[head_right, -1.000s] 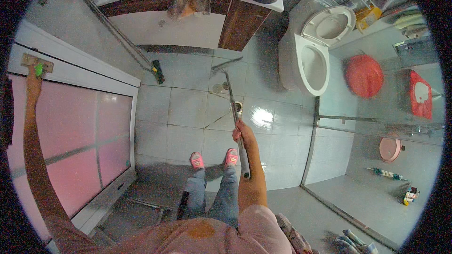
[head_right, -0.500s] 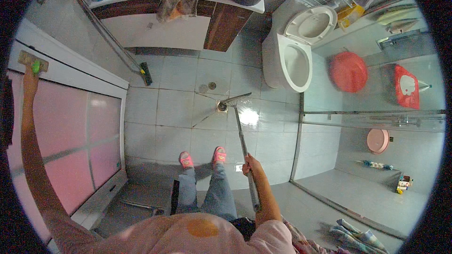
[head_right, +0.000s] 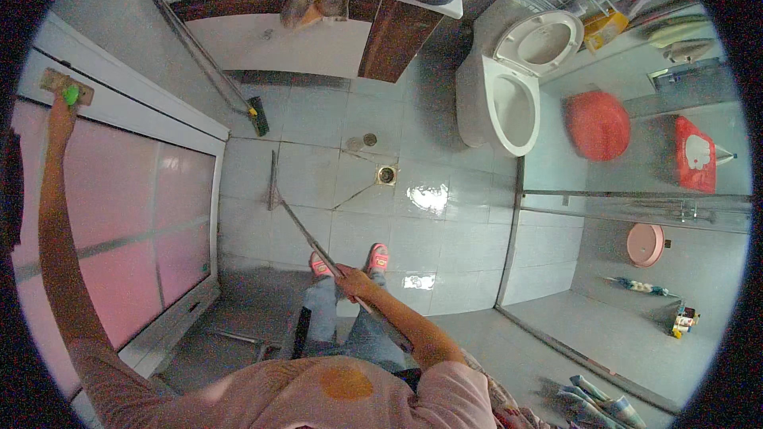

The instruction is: The person uses a squeegee to push water across the tiled bathroom floor toward the drain. They then wash a cloth at the sink, wring it out, and use it to wipe the floor near the toilet and shower base.

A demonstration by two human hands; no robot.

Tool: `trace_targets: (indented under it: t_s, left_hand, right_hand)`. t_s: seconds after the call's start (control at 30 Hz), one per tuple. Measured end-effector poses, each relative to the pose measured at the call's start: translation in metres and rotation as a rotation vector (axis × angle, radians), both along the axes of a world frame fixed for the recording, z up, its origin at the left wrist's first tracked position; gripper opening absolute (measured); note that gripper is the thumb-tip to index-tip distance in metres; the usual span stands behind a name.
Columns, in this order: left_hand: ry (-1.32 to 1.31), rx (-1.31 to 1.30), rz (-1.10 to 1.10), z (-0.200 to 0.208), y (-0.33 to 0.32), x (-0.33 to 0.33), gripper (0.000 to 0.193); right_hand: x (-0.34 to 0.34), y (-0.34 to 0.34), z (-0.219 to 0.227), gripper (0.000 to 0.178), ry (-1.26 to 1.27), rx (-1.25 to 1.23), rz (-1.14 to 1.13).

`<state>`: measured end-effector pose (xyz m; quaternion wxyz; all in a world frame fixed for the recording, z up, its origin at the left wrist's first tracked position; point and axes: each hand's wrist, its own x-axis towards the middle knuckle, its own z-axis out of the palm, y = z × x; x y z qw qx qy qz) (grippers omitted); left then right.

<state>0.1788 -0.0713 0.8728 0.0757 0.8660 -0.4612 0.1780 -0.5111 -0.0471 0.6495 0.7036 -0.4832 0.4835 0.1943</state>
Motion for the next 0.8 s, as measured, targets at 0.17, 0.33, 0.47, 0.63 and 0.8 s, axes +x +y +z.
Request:
trace_targets:
  t_s: [0.17, 0.33, 0.47, 0.63, 0.8]
  left_hand:
    - [-0.332, 0.127, 0.195, 0.018, 0.006, -0.053, 0.048]
    - [-0.158, -0.087, -0.185, 0.013, 0.029, -0.231, 0.04]
    - [0.391, 0.136, -0.126, -0.033, 0.089, -0.337, 0.032]
    - [0.841, 0.701, 0.074, -0.073, 0.149, -0.436, 0.034]
    - [1.059, 0.95, 0.112, -0.118, 0.2, -0.492, 0.038]
  right_hand:
    - [-0.04, -0.006, 0.0, 0.048, 0.05, 0.034, 0.001]
    - [-0.121, -0.014, 0.02, 0.049, 0.231, 0.127, -0.14]
    - [-0.171, -0.028, 0.044, 0.049, 0.26, 0.097, -0.174]
    - [-0.214, -0.039, 0.069, 0.048, 0.281, -0.033, -0.092]
    - [-0.265, -0.053, 0.096, 0.049, 0.325, -0.097, -0.14]
